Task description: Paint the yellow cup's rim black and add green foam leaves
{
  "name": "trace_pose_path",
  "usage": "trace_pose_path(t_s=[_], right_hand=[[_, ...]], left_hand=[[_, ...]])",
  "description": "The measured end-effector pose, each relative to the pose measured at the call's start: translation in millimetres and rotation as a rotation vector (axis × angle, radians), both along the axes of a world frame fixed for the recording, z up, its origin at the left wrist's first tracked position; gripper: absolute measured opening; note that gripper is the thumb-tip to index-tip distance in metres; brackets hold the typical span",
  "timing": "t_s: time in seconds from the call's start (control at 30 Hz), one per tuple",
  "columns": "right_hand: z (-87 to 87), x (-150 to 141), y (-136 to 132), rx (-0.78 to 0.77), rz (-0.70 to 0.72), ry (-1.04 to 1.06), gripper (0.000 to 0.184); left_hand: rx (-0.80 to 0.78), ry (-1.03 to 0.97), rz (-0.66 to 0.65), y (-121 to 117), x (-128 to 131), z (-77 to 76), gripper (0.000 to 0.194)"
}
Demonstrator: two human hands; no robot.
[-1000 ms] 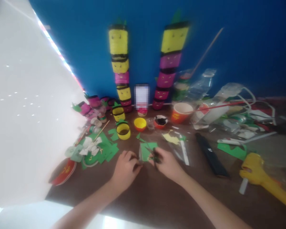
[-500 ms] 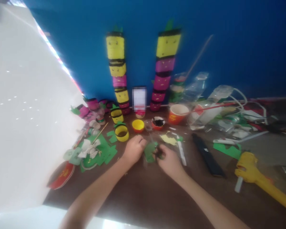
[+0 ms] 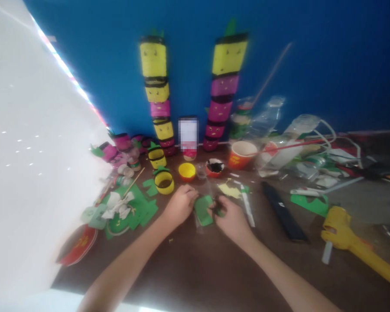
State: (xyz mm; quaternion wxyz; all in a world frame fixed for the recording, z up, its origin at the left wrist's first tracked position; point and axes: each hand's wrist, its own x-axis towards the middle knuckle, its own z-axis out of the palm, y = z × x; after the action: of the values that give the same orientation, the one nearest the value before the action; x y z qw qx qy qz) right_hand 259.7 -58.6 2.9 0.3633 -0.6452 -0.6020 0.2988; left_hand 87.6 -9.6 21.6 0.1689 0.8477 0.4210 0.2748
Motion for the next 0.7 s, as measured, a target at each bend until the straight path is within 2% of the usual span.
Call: trace_pose_path(t_s=[0.13, 0.3, 0.47, 0.7], right_hand=[[-1.1, 0.9, 2.2, 0.023, 0.010, 0.103, 0.011], [3.8, 1.8, 5.2, 0.001, -0.015, 0.184, 0.013], [12.3, 0.3, 0.7, 0.048, 0.023, 0.301, 0.016], [17.3, 0.2, -6.2, 0.074, 0.058, 0.087, 0.007]], left_hand=[[0.028, -0.143, 0.099, -9.1, 3.4, -6.0, 0.022], [0.070, -0.165, 0.027, -17.8, 5.4, -11.3, 0.017], [-0.023, -0.235, 0.013, -20.5, 8.7, -9.3, 0.014], [-0.225, -0.240, -0.007, -18.3, 9.9, -6.4, 0.022]])
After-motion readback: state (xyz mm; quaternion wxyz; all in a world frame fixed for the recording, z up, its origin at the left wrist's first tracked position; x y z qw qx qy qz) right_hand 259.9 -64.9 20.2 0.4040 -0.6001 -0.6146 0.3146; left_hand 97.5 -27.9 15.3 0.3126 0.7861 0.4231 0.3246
